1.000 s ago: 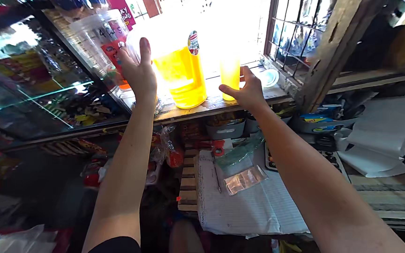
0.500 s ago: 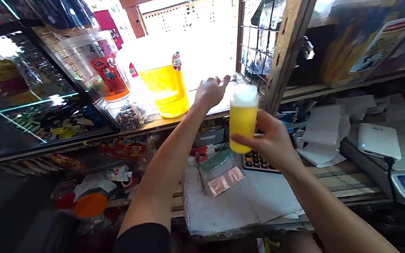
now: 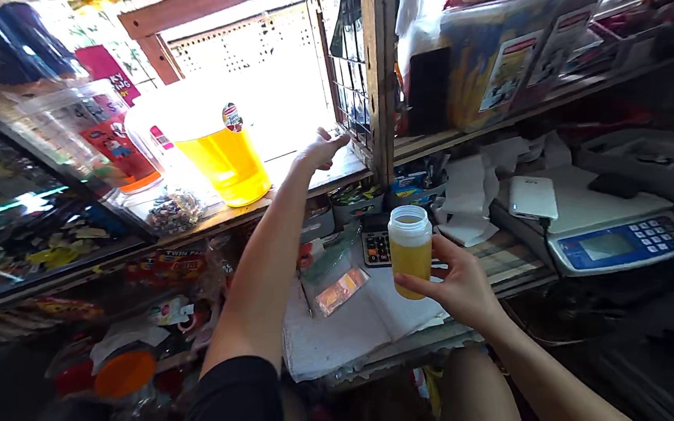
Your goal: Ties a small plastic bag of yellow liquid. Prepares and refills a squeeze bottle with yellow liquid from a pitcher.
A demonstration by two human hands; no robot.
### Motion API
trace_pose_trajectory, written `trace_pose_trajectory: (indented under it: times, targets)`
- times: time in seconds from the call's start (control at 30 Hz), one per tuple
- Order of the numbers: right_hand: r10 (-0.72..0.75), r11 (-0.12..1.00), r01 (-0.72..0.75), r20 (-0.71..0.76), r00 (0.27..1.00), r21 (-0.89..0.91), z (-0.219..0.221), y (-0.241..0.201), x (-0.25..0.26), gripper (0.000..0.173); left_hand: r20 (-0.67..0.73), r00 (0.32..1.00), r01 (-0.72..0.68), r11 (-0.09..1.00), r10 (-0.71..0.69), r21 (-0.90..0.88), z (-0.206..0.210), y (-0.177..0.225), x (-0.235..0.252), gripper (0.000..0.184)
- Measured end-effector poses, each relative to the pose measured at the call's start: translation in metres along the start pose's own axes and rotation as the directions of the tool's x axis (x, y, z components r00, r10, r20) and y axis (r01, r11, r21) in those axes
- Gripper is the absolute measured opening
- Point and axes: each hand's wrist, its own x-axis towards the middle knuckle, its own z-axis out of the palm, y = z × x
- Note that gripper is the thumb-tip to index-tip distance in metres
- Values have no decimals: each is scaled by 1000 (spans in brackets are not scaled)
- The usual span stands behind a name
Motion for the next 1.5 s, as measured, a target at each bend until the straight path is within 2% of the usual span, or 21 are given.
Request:
trace_pose_trajectory:
  times: [0.13,0.27,0.4,0.6,0.87,1.37,1.5]
  targets:
    - [-6,1000,6,3,1000,8,9,-5,3,64,54,983,-168,982,173,-88,-23,14,-77,51]
    - [-14,1000,14,-7,1000,15,22,-17,2,59,79,909,-385,897,409,-218,-15,15,-146,32]
    - [-30,999,30,-4,1000,18,24,-31,-7,58,77,871,-428,826,485,-366,-2,4,-181,29]
    - [-51,999,51,-13,999,3,18,-45,-19,58,71,836,-487,795,544,-361,-6,7,-198,22]
    - [-74,997,73,-17,997,-31,10,-59,-26,58,98,797,-562,791,596,-240,-15,19,-212,26]
    - [-103,995,102,-22,994,-22,9,-71,-35,57,6,832,-546,821,555,-170,-25,20,-228,29]
    - [-117,993,116,-19,993,-39,10,-78,-38,56,-11,775,-619,754,632,-219,-19,19,-232,37]
